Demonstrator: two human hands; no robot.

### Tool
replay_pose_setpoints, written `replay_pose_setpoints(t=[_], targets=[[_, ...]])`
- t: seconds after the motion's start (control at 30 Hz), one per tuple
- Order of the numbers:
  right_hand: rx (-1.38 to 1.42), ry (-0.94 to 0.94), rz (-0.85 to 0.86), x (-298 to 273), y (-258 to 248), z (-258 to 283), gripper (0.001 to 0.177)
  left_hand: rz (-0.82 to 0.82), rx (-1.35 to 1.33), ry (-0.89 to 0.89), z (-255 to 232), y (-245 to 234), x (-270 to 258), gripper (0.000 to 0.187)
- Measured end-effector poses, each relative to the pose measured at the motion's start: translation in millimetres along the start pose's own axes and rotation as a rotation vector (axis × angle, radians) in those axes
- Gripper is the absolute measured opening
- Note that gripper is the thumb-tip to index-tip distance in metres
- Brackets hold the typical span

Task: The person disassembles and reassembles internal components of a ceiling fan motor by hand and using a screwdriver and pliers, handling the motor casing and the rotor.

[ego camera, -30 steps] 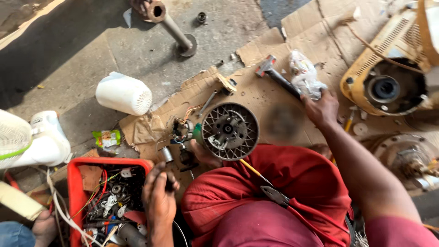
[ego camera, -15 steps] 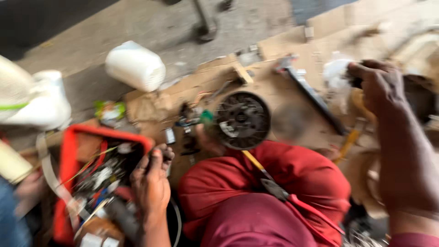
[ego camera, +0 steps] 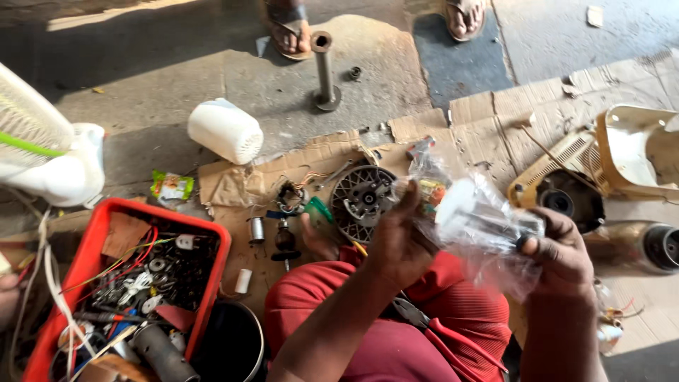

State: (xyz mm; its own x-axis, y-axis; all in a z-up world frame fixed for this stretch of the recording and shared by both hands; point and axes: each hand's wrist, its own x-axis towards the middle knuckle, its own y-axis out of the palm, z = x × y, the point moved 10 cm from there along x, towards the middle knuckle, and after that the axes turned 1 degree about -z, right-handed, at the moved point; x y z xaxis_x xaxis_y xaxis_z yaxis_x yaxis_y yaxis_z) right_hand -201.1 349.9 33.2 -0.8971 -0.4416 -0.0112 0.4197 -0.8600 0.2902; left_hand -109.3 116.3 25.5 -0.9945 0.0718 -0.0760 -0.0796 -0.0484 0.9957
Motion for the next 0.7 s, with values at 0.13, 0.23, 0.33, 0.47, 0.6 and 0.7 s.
replay_pose_setpoints(t=[0.13, 0.23, 0.33, 0.47, 0.6, 0.7], targets=[[0.519, 0.054, 0.055, 2, 27, 4, 0.02, 0.042, -0.132, 0.09, -45, 14, -29, 0.018], [1.182, 0.062, 0.077, -3, 64, 17, 0.01, -0.145, 0.229, 0.364, -92, 30, -55, 0.031], [0.119, 0.311, -0.019, -14, 112, -55, 0.042, -0.152, 0.454, 0.508, -111, 65, -79, 0.042], [0.01, 0.511, -0.083, -39, 123, -89, 0.023, -0.129, 0.303, 0.435, -117, 56, -81, 0.04], [0.229, 0.142, -0.083, -24, 93, -38, 0.009, -0.113, 0.136, 0.54, -134, 30, -82, 0.028], [0.602, 0.074, 0.02, -27, 95, -28, 0.012, -0.104, 0.203, 0.618, -146, 31, -84, 0.025]])
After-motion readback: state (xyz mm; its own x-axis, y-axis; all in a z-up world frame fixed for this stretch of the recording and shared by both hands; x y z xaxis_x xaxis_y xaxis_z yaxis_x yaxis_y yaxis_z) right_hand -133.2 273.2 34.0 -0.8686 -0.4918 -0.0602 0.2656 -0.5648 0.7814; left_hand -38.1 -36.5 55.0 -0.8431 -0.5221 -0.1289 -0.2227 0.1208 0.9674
